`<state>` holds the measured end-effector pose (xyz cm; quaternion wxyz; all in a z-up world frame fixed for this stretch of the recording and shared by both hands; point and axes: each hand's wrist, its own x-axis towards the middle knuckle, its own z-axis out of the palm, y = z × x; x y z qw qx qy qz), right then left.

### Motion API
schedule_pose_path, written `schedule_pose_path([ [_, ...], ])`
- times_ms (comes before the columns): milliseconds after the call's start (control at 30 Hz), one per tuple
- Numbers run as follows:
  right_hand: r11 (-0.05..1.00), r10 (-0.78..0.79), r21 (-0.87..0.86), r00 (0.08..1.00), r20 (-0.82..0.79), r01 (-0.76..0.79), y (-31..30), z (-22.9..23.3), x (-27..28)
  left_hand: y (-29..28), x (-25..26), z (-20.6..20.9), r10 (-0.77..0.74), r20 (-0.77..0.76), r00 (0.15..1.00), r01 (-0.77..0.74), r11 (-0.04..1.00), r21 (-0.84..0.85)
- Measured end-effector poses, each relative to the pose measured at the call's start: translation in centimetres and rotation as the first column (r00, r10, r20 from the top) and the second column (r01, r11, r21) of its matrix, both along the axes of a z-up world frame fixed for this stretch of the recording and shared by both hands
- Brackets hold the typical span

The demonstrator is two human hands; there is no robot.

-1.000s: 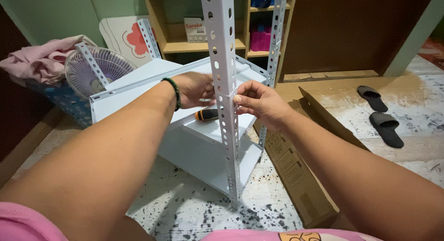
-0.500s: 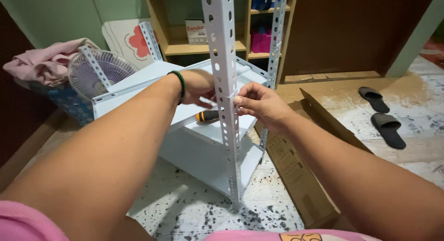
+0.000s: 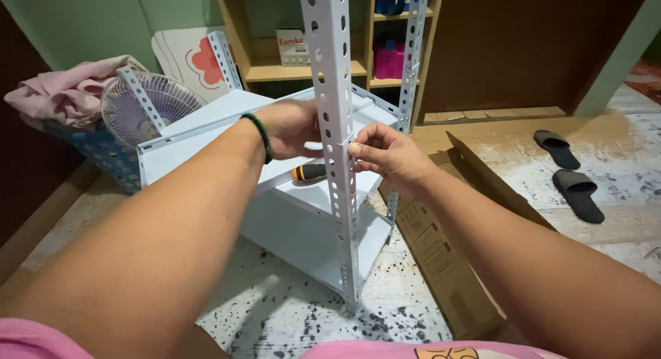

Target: The person assembles a white metal shelving unit by attaching vertical uprights to horizontal shelves using bolts, nuts, and washers. They use a screwdriver to tighten the fasteners and place a shelf into the frame.

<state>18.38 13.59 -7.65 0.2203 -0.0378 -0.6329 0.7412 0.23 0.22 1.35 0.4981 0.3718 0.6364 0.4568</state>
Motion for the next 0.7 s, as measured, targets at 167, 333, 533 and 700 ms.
schedule_pose_path([
  [167, 1.000, 0.023, -0.003, 1.000, -0.008, -0.023, 0.0, 0.2, 0.1, -0.2, 0.5, 0.7, -0.035, -0.040, 0.999, 0.032, 0.997, -0.076],
  [333, 0.999, -0.033, 0.003, 0.999, 0.035, 0.033, -0.1, 0.2, 0.0, -0.3, 0.6, -0.5, 0.008, -0.190, 0.982, -0.054, 0.970, -0.238],
  [533, 1.000, 0.013, -0.009, 1.000, -0.001, -0.013, -0.2, 0.4, 0.2, 0.3, -0.1, -1.4, -0.123, 0.054, 0.991, 0.132, 0.971, -0.201],
  [700, 1.000, 0.007, -0.010, 1.000, 0.014, -0.007, -0.2, 0.3, 0.2, -0.5, 0.3, -1.4, -0.071, -0.005, 0.997, 0.068, 0.973, -0.222],
])
